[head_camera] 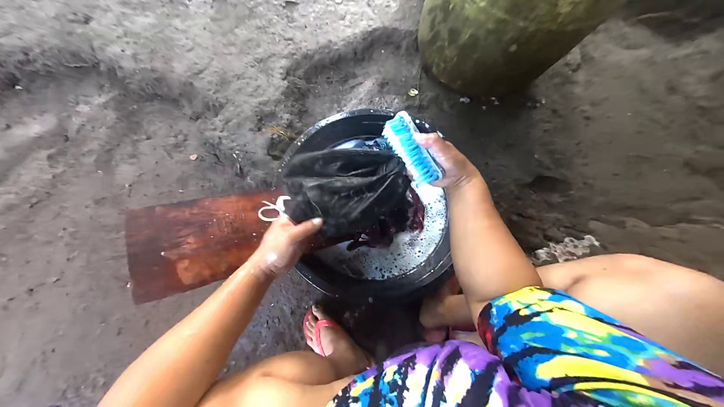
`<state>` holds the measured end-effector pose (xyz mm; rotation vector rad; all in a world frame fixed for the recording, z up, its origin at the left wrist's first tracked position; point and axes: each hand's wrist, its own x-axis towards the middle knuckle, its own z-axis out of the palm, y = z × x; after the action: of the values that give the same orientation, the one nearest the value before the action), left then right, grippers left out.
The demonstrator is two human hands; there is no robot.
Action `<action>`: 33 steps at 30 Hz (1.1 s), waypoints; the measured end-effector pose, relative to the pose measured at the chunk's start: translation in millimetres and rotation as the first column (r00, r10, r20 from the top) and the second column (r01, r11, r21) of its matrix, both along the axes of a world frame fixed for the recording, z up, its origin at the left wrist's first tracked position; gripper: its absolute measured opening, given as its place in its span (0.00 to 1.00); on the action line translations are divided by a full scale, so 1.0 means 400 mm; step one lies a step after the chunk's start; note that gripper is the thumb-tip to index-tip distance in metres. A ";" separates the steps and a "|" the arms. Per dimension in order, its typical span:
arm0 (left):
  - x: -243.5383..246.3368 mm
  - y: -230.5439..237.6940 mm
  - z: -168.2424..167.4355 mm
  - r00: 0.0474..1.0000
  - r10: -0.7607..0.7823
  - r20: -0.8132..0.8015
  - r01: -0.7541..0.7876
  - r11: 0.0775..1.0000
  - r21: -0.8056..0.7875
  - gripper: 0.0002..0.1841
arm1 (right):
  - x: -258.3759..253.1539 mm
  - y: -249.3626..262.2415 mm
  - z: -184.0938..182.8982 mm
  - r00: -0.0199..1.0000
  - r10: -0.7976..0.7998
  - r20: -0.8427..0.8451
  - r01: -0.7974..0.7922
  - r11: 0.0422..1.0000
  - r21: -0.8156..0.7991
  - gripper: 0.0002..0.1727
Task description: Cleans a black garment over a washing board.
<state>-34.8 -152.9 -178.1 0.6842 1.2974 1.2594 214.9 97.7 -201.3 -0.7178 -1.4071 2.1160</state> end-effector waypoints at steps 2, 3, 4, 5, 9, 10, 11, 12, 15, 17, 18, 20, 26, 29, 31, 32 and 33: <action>-0.029 0.001 -0.024 0.993 0.074 -0.096 -0.081 0.994 -0.079 0.16 | -0.015 0.009 -0.040 0.950 -0.231 0.209 0.237 0.972 -0.001 0.26; -0.050 -0.002 -0.046 0.976 0.124 -0.180 -0.152 0.977 -0.148 0.16 | -0.050 0.008 -0.065 0.893 -0.309 0.326 0.319 0.948 0.024 0.26; -0.073 -0.008 -0.074 0.946 0.154 -0.285 -0.227 0.943 -0.245 0.16 | -0.098 -0.010 -0.095 0.851 -0.321 0.415 0.329 0.943 0.056 0.27; -0.097 -0.016 -0.103 0.915 0.139 -0.380 -0.281 0.893 -0.351 0.17 | -0.159 -0.053 -0.124 0.837 -0.294 0.462 0.286 0.954 0.089 0.27; -0.151 -0.051 -0.152 0.824 -0.114 -0.556 -0.309 0.731 -0.608 0.19 | -0.435 -0.374 -0.205 0.848 -0.062 0.526 -0.141 0.931 0.337 0.33; -0.163 -0.058 -0.146 0.812 -0.135 -0.567 -0.319 0.712 -0.626 0.18 | -0.469 -0.435 -0.211 0.813 0.014 0.582 -0.316 0.849 0.422 0.39; -0.174 -0.064 -0.139 0.802 -0.137 -0.581 -0.341 0.694 -0.634 0.19 | -0.482 -0.464 -0.221 0.776 0.038 0.630 -0.440 0.748 0.497 0.42; -0.181 -0.071 -0.132 0.793 -0.148 -0.591 -0.358 0.672 -0.648 0.19 | -0.471 -0.460 -0.239 0.758 -0.001 0.652 -0.478 0.680 0.557 0.42; -0.185 -0.085 -0.134 0.783 -0.142 -0.606 -0.394 0.640 -0.660 0.19 | -0.344 -0.278 -0.322 0.629 -0.277 0.726 -0.383 0.703 0.599 0.39; -0.186 -0.086 -0.137 0.792 -0.133 -0.596 -0.389 0.643 -0.660 0.19 | -0.247 -0.132 -0.377 0.432 -0.373 0.821 -0.320 0.788 0.526 0.40; -0.186 -0.082 -0.140 0.797 -0.130 -0.590 -0.382 0.648 -0.659 0.20 | -0.223 -0.087 -0.394 0.357 -0.392 0.848 -0.281 0.820 0.498 0.42; -0.186 -0.069 -0.142 0.807 -0.129 -0.577 -0.366 0.657 -0.659 0.19 | -0.253 -0.110 -0.379 0.362 -0.415 0.835 -0.217 0.833 0.508 0.45; -0.175 -0.066 -0.129 0.804 -0.120 -0.582 -0.360 0.680 -0.638 0.18 | -0.493 -0.487 -0.217 0.757 0.000 0.654 -0.466 0.701 0.539 0.39; -0.156 -0.070 -0.124 0.758 -0.151 -0.635 -0.389 0.677 -0.625 0.20 | -0.384 -0.337 -0.288 0.725 -0.180 0.665 -0.360 0.725 0.588 0.38; -0.139 -0.065 -0.122 0.724 -0.198 -0.660 -0.369 0.698 -0.614 0.19 | -0.269 -0.183 -0.357 0.561 -0.323 0.762 -0.319 0.765 0.560 0.41; -0.123 -0.057 -0.111 0.709 -0.248 -0.660 -0.320 0.721 -0.614 0.18 | -0.212 -0.114 -0.385 0.468 -0.363 0.806 -0.308 0.788 0.534 0.42; -0.103 -0.046 -0.091 0.685 -0.320 -0.655 -0.231 0.757 -0.611 0.16 | -0.159 -0.055 -0.399 0.389 -0.379 0.840 -0.292 0.814 0.502 0.43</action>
<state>-76.0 -171.4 -214.4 0.7074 2.2302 0.3408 151.5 75.8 -361.0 -1.7872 -2.3919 0.9166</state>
